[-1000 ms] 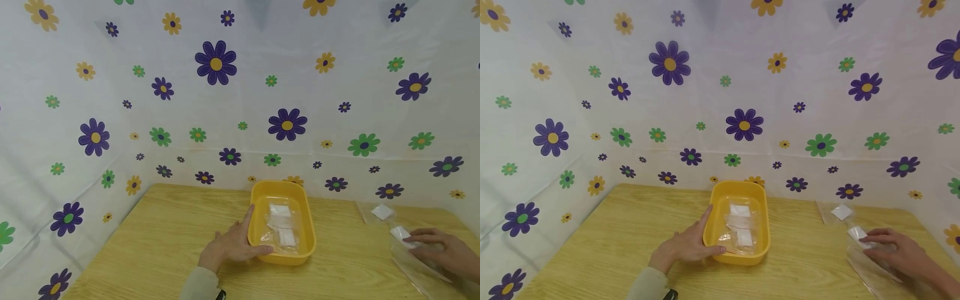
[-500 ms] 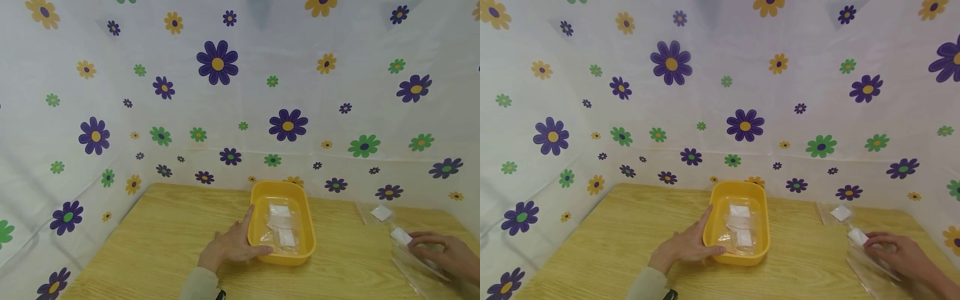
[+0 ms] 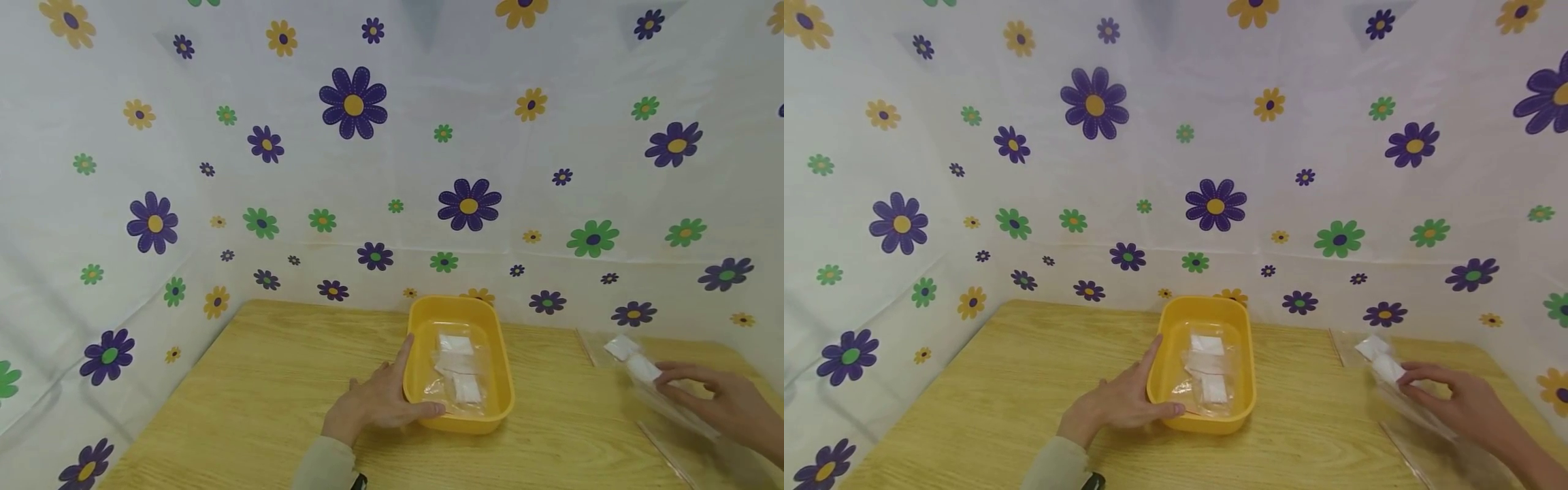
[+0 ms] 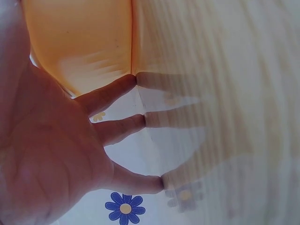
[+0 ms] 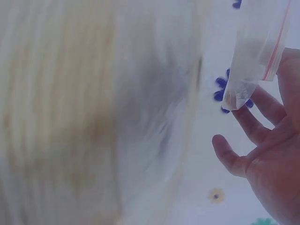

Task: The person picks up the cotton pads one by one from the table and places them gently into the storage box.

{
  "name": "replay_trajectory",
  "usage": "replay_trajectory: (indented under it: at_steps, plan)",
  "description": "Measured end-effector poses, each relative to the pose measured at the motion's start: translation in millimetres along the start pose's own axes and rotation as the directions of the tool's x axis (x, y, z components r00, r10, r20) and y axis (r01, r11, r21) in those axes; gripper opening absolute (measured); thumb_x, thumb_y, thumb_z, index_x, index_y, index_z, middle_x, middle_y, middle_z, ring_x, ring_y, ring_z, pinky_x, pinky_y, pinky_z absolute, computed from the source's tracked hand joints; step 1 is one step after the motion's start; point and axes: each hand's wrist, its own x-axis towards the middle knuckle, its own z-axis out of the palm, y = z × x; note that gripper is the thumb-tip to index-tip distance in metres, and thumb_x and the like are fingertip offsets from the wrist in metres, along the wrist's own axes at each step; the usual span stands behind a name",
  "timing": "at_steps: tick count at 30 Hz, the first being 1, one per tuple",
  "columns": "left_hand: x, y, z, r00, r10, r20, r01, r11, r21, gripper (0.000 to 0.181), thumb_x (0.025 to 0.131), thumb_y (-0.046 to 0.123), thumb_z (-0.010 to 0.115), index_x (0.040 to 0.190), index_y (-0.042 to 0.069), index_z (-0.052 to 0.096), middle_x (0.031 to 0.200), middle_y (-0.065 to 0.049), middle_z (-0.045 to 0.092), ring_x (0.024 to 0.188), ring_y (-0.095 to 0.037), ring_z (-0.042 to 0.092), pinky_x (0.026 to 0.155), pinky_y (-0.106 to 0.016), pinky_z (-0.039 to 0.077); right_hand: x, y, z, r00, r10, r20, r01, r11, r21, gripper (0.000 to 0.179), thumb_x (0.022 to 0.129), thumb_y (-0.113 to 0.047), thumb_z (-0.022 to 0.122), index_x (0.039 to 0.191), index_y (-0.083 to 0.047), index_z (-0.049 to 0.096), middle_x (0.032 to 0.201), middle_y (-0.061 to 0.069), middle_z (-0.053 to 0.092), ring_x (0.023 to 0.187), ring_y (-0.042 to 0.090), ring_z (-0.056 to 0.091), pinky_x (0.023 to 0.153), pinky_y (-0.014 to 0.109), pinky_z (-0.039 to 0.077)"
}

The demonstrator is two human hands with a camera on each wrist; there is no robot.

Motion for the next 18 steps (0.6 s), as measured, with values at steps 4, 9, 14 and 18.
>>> replay_trajectory:
  at_steps: [4,9,14,18]
  plan:
    - [0.8,-0.6,-0.3,1.0,0.002,0.003,-0.002,1.0,-0.003,0.124,0.076,0.082,0.067,0.162,0.042,-0.012,0.167,-0.008,0.035,0.153,-0.041,0.032,0.111,-0.087,0.013,5.7,-14,3,0.993,-0.091,-0.072,0.093,0.996,0.019,0.025,0.078,-0.009,0.087,0.086,-0.031,0.077,0.112,-0.049,0.052,0.103,-0.037,0.03,0.071,0.022,0.057]
    - [2.7,-0.7,-1.1,1.0,0.002,0.004,-0.002,1.0,-0.007,0.124,0.075,0.083,0.067,0.162,0.043,-0.012,0.167,-0.008,0.036,0.153,-0.041,0.032,0.111,-0.087,0.013,15.4,-29,7,0.974,-0.187,-0.129,0.191,0.981,0.018,0.032,0.074,-0.005,0.088,0.087,-0.033,0.077,0.114,-0.047,0.054,0.109,-0.038,0.033,0.075,-0.007,0.032]
    - [3.8,-1.5,-1.4,1.0,0.005,0.007,-0.005,1.0,-0.001,0.124,0.075,0.083,0.066,0.162,0.042,-0.012,0.167,-0.009,0.035,0.153,-0.042,0.032,0.11,-0.088,0.014,21.9,-43,12,0.977,-0.176,-0.118,0.177,0.984,0.001,0.029,0.075,-0.008,0.088,0.086,-0.032,0.077,0.111,-0.043,0.057,0.111,-0.039,0.028,0.076,-0.008,0.032]
    - [3.0,-1.5,-0.9,1.0,0.005,0.007,-0.005,1.0,0.005,0.125,0.075,0.083,0.066,0.163,0.041,-0.012,0.167,-0.008,0.034,0.153,-0.042,0.032,0.11,-0.088,0.015,26.7,-53,16,0.98,-0.165,-0.108,0.166,0.986,-0.002,0.027,0.077,-0.01,0.088,0.087,-0.032,0.077,0.11,-0.039,0.061,0.113,-0.04,0.023,0.077,-0.007,0.033]
